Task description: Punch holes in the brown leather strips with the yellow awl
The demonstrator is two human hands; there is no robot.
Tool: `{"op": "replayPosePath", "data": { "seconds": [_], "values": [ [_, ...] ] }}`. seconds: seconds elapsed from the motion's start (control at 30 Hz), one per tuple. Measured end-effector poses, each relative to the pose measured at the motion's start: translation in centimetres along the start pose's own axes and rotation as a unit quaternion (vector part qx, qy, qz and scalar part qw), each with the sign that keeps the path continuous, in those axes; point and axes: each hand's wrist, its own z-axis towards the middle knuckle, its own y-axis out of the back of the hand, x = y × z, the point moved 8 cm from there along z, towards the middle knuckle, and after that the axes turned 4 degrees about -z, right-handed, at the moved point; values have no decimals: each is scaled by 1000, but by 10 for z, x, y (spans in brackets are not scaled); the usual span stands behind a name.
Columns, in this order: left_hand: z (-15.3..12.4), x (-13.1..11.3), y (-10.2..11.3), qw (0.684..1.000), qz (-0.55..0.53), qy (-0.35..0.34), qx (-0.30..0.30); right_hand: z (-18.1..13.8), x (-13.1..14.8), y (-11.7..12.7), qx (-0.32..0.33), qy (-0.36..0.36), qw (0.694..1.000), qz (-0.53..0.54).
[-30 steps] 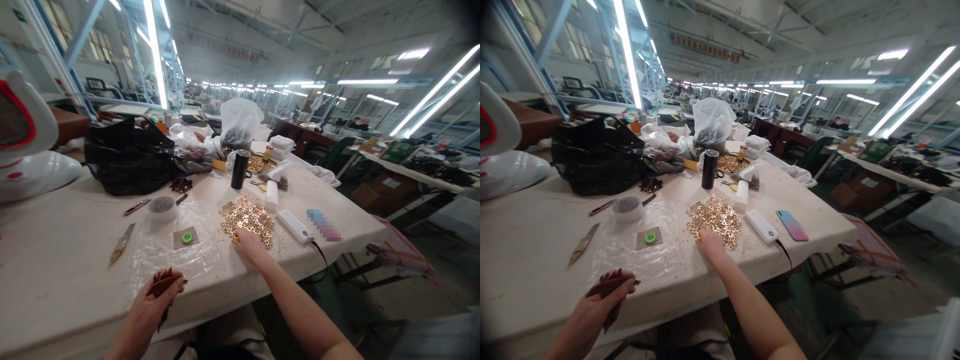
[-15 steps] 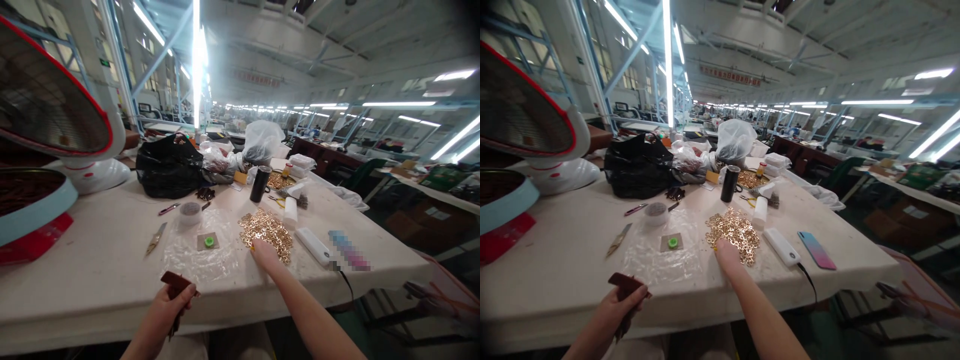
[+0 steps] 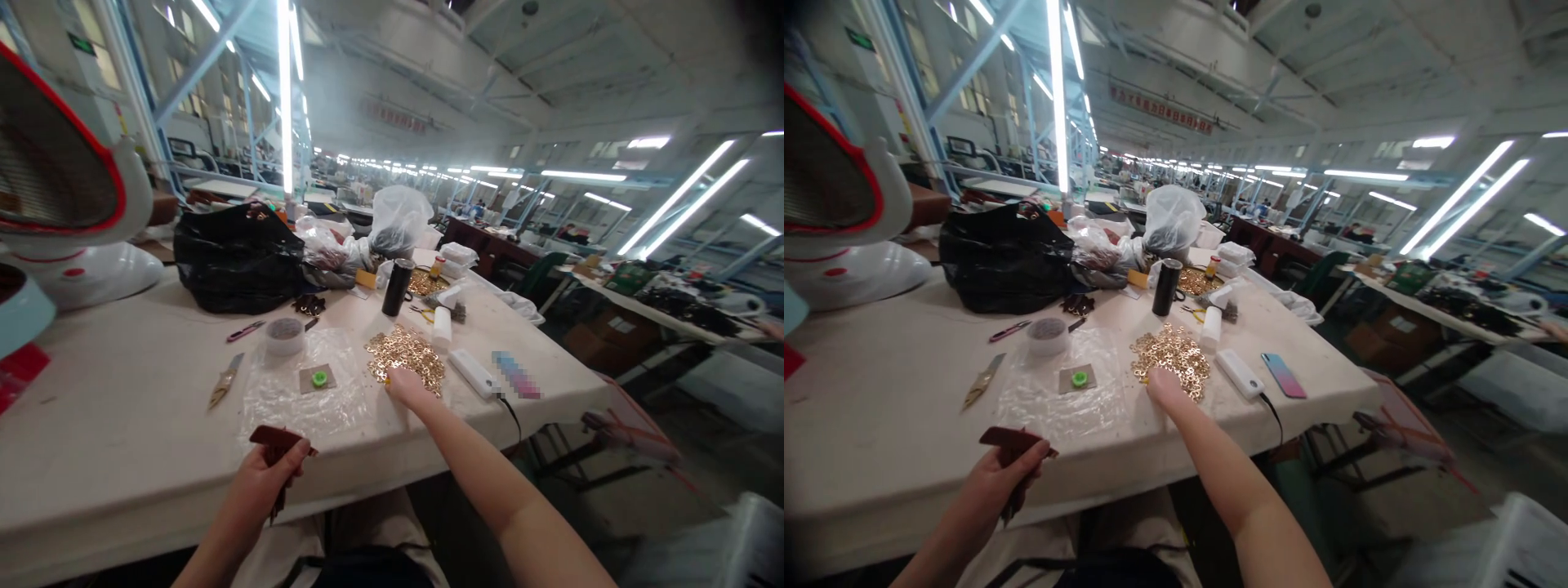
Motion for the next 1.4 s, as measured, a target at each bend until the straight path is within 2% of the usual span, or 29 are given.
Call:
{"op": "replayPosePath", "data": {
  "seconds": [0.13, 0.27, 0.57, 0.77, 0.83, 0.93, 1.03, 1.13, 1.2, 1.27, 1.33, 1.4],
  "values": [
    [7, 8, 0, 999, 27, 17, -4, -9, -8, -4, -18, 22, 999, 30],
    [21, 6, -3, 998, 56, 10, -10, -12, -17, -8, -33, 26, 997, 58],
    [44, 9, -32, 993, 111, -21, 29, 3, -14, -8, -40, 53, 990, 121],
    [42, 6, -29, 991, 131, -22, 12, -30, -17, -2, -86, 92, 970, 208],
    [44, 1, -35, 991, 129, -25, 22, -43, -14, 3, -115, 99, 952, 267],
    [49, -9, -53, 991, 118, -26, 57, -59, -6, 8, -149, 94, 898, 403],
    [52, -19, -72, 990, 103, -39, 85, -67, 8, 4, -117, 75, 837, 528],
    [49, -28, -77, 992, 77, -79, 55, -75, 28, 5, -87, 81, 800, 589],
    [45, -33, -73, 993, 67, -99, 16, -80, 38, 12, -97, 93, 803, 581],
    [42, -37, -67, 991, 79, -107, -6, -87, 44, 23, -136, 125, 825, 533],
    [44, -39, -66, 990, 104, -95, 12, -95, 52, 35, -179, 172, 851, 462],
    [46, -38, -69, 989, 121, -67, 54, -101, 59, 42, -201, 218, 869, 396]
  ]
}}
